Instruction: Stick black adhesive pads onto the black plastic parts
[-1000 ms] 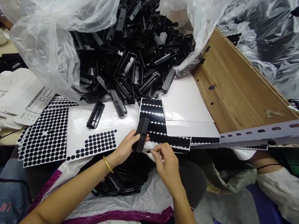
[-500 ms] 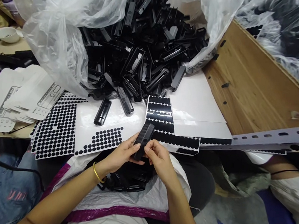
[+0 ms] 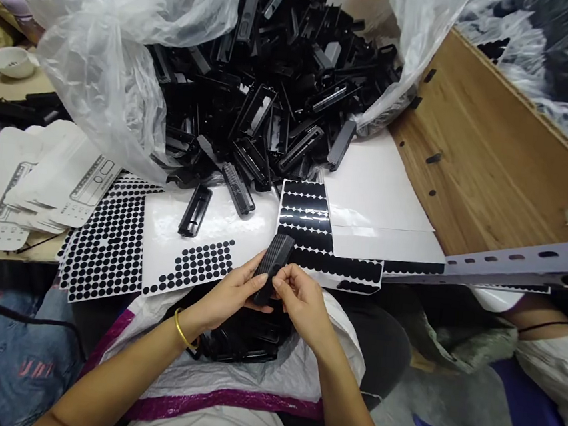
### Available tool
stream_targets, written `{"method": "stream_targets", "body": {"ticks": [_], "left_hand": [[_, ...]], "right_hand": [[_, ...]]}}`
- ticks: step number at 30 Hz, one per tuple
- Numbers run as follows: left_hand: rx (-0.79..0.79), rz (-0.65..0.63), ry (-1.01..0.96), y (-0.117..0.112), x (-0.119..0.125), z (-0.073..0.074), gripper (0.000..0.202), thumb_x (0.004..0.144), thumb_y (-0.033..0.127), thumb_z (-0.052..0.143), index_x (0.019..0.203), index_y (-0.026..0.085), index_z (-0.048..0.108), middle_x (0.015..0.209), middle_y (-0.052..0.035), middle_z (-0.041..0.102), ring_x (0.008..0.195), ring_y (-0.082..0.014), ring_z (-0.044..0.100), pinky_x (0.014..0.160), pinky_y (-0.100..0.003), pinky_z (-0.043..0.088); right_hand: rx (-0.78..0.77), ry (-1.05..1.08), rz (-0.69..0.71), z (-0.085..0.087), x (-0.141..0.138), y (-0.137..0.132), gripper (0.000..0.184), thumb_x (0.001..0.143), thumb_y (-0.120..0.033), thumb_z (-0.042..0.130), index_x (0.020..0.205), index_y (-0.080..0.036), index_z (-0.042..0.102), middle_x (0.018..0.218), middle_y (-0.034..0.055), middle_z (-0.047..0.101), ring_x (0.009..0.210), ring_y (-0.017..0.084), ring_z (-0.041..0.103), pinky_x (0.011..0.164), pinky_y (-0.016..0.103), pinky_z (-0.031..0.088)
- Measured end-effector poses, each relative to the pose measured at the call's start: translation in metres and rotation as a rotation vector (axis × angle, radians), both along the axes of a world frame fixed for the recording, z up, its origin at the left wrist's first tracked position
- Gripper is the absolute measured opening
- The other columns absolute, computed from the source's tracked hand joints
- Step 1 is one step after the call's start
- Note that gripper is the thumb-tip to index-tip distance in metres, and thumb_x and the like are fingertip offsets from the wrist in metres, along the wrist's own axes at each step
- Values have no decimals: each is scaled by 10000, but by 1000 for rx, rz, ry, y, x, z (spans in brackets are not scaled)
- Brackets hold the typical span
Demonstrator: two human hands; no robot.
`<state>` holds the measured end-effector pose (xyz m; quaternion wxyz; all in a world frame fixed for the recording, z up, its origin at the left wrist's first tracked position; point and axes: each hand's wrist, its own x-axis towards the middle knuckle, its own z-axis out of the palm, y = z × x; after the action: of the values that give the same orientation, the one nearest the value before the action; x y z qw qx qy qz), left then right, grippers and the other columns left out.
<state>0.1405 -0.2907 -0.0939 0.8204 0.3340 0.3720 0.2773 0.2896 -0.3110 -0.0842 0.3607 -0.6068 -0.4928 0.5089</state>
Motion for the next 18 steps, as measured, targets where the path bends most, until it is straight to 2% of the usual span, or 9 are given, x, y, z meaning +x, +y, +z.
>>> {"method": "stream_targets", "body": {"ticks": [4,11,15,18], "left_hand": [[-12,-3,-9,0,0,1,543,816,301,579,1333,365,427,1256,-48,547,977,-205,585,692,-293,571],[129,-38,66,0,0,1,658,801,227,587,1391,348,324,1404,-33,428,1186,-268,475,817,-343,549],[200,-29,130,1,3,-3,662,806,211,566,1403,330,306,1406,-21,430,1243,-264,428,969,-399,457],[222,-9,142,-1,4,-6,666,804,205,554,1409,313,297,1388,-39,451,1223,-259,456,969,-394,454]], "right_hand": [[14,-35,-39,-3,-3,0,151,774,-267,520,640,-205,492,562,-36,493,509,105,456,493,230,391],[57,-60,-87,-3,-7,1,145,768,-265,517,643,-198,492,575,-32,521,514,108,485,493,223,398],[84,-126,-81,-5,-13,-1,145,790,-267,488,660,-205,472,575,-30,519,503,115,494,471,223,393],[158,-258,-92,-9,-16,-5,100,803,-259,475,717,-210,463,611,-20,530,528,129,510,494,239,405]]}}
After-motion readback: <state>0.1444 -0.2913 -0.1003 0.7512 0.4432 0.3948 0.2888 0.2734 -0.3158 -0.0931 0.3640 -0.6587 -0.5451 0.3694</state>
